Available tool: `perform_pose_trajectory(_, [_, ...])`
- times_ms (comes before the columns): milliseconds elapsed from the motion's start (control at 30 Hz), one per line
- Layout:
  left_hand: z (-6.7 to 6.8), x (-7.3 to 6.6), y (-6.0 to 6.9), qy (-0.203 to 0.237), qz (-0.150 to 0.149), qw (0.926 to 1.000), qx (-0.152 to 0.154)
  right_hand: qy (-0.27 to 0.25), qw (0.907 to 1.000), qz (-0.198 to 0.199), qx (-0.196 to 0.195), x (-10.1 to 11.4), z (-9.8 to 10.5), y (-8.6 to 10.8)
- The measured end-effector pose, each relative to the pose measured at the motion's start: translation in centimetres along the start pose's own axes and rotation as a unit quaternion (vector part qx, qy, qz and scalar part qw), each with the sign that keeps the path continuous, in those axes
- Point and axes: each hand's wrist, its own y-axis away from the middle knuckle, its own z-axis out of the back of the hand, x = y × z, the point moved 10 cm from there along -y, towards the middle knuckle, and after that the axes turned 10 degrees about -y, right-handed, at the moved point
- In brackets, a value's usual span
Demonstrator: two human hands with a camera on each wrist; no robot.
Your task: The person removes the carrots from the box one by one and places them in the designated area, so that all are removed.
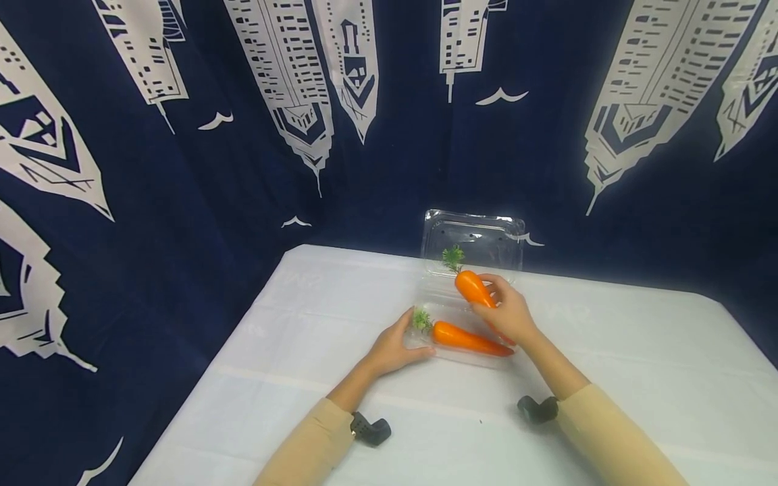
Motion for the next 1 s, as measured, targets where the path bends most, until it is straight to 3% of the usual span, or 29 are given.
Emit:
perform_pose_trajectory(400, [0.0,-0.1,0.1,-0.006,-0.004,1.0,-0.002,-0.009,0.9994,-0.019,-0.027,-0.2,2.2,1.2])
perform_pose_trajectory(1000, [0.1,-0.1,0.0,-0.009,-0.006,0.9999,-0.005,-0.018,0.9931,-0.073,-0.09,-3.2,5.9,3.0])
